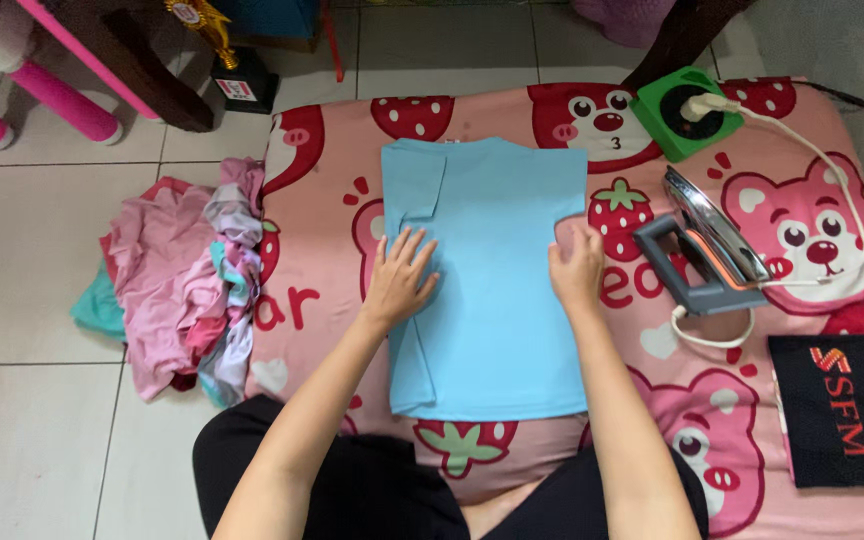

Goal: The person irons a blue t-shirt on a patterned surface by hand, then folds the garment and applies the iron to the folded shirt.

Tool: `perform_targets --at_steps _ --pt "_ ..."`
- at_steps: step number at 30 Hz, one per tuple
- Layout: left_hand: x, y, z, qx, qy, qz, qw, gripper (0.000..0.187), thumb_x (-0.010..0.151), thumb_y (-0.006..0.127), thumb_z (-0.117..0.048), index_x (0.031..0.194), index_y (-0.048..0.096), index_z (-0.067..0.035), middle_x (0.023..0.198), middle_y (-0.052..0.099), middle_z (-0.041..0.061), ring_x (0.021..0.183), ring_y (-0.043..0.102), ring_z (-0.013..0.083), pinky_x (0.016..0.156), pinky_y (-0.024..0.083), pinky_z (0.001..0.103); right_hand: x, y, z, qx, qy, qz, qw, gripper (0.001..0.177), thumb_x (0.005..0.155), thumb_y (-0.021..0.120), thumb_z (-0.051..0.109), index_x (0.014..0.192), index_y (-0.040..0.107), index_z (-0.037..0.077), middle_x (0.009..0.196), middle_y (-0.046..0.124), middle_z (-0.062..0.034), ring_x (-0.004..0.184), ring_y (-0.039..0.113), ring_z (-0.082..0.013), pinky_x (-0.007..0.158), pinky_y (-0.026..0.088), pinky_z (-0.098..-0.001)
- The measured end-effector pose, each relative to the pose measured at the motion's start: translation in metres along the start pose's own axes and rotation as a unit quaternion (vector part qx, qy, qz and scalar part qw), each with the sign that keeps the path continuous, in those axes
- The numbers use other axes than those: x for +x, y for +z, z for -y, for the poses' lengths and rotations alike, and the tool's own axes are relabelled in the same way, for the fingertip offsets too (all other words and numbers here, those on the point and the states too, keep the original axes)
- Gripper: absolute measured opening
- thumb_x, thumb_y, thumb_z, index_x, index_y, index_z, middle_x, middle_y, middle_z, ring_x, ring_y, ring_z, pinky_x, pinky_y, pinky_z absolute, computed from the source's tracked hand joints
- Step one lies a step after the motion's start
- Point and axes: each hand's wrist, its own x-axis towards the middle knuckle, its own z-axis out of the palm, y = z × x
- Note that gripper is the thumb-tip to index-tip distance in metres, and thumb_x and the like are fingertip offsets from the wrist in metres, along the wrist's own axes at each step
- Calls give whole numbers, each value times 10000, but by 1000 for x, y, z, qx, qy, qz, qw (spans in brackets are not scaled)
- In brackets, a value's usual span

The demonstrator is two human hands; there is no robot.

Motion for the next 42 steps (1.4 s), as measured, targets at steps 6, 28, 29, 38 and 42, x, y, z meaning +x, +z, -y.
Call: perform_targets --at_steps 6,28,29,38,42 --pt "44 17 16 15 -14 9 1000 616 917 659 -335 1473 500 -124 1566 422 160 1488 326 361 1183 226 648 58 16 -26 2 42 7 999 642 950 708 314 1397 510 -103 1263 627 -292 1199 585 -446 1015 461 -506" --pt "85 46 -4 -268 -43 -78 959 547 977 648 -199 1486 492 -76 1515 525 180 1396 530 389 1170 430 450 90 33 90 85 9 25 996 180 915 692 93 1054 582 60 814 727 -146 728 745 -309 670 565 -433" --pt "86 50 -7 -308 -63 -81 946 533 997 636 -195 1497 492 -78 1519 542 176 1394 555 383 1157 457 428 89 40 98 68 -10 22 997 189 897 693 82 1056 592 65 811 722 -149 735 738 -319 679 562 -443" --pt "109 85 -11 -785 -296 53 542 704 1058 347 -499 1646 52 -249 1448 496 142 1210 607 231 994 512 410 69 65 138 65 -69 147 985 304 875 770 165 1125 629 63 873 726 -149 788 713 -350 684 546 -456" --pt "113 85 -11 -701 -259 -24 664 763 1042 458 -361 1657 33 -209 1540 361 190 1303 475 309 1046 438 449 63 50 138 154 -39 160 974 347 878 725 165 1195 641 53 983 726 -133 737 734 -238 681 581 -370"
